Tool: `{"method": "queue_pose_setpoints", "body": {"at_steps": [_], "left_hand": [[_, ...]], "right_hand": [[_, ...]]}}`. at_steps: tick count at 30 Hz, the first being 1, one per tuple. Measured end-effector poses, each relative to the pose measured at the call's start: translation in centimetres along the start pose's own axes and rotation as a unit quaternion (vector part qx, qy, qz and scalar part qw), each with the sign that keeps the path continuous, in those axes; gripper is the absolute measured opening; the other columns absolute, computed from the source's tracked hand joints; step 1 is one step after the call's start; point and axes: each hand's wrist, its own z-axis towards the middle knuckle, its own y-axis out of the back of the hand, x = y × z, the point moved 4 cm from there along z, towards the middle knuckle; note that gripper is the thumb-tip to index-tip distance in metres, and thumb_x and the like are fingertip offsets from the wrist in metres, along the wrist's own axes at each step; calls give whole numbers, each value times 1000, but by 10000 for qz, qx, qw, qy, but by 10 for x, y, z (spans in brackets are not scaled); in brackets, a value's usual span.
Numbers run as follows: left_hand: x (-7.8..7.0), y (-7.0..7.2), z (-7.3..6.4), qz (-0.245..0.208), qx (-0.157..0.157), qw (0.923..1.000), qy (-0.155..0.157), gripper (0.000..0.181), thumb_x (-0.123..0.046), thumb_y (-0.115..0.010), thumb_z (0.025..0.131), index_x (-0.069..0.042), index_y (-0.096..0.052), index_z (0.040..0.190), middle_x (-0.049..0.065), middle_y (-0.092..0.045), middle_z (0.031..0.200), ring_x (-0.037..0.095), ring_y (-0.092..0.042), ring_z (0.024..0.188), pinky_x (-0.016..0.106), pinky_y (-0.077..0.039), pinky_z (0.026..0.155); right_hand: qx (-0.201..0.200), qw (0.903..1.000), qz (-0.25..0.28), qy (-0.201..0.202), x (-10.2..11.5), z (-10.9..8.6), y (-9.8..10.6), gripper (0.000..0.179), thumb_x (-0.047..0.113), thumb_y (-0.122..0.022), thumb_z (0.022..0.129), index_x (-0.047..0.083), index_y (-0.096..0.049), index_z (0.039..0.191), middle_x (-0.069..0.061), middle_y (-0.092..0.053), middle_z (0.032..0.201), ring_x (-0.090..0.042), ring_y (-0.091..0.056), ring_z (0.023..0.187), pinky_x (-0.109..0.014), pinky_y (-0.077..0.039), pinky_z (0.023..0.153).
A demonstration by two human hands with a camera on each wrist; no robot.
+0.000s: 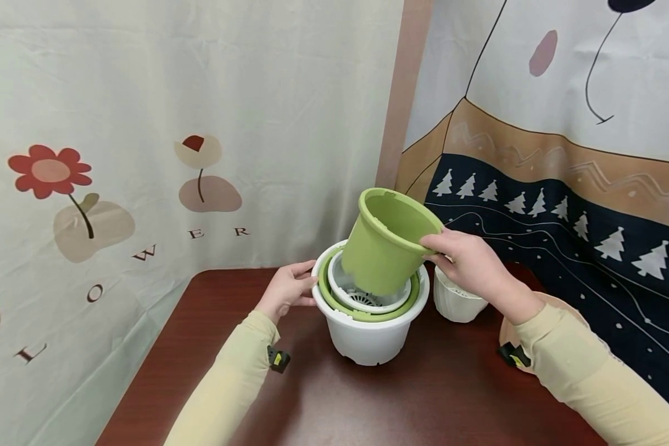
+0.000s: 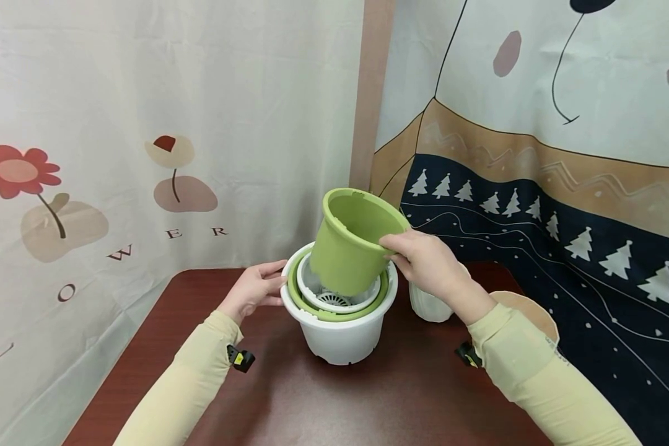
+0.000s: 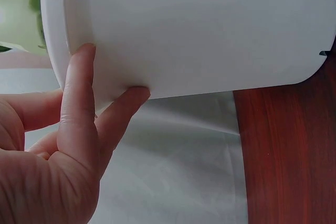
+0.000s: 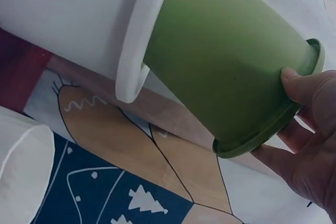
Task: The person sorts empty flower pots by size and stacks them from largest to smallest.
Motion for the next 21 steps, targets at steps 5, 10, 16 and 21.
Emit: {"method": "queue_pose_setpoints", "body": {"at_steps": [5, 10, 16, 21], "left_hand": [[0, 0, 0, 36, -12, 10000, -29, 51, 1, -57, 99, -1, -44, 148, 29, -54, 135, 20, -69, 83, 35, -62, 65], [0, 0, 0, 69, -6, 10000, -17, 52, 1, -58, 98, -2, -44, 148, 28, -55, 134, 20, -68, 84, 37, -62, 67], [2, 1, 2, 6, 35, 10000, -25, 52, 1, -57, 98, 0, -43, 148, 30, -54, 134, 19, -68, 83, 36, -62, 65], [1, 1, 2, 8, 42, 10000, -25, 51, 1, -57, 99, 0, -43, 148, 30, -54, 135, 20, -68, 85, 34, -62, 64]], "right_hand": [[176, 9998, 88, -65, 2, -3, -6, 31, -4, -82, 75, 12, -69, 97, -4, -68, 89, -21, -63, 79, -40, -59, 67], [331, 9993, 129, -152, 4, -5, -12, 33, -8, -81, 74, 11, -71, 100, -5, -70, 92, -21, -65, 82, -40, -60, 69], [467, 9989, 71, -58, 9, -7, -19, 32, -6, -80, 77, 12, -70, 101, -4, -70, 91, -19, -66, 82, -37, -60, 69], [539, 9985, 29, -14, 10, -9, -26, 30, -3, -81, 77, 13, -69, 99, -2, -70, 89, -16, -65, 82, -34, -59, 67]]}}
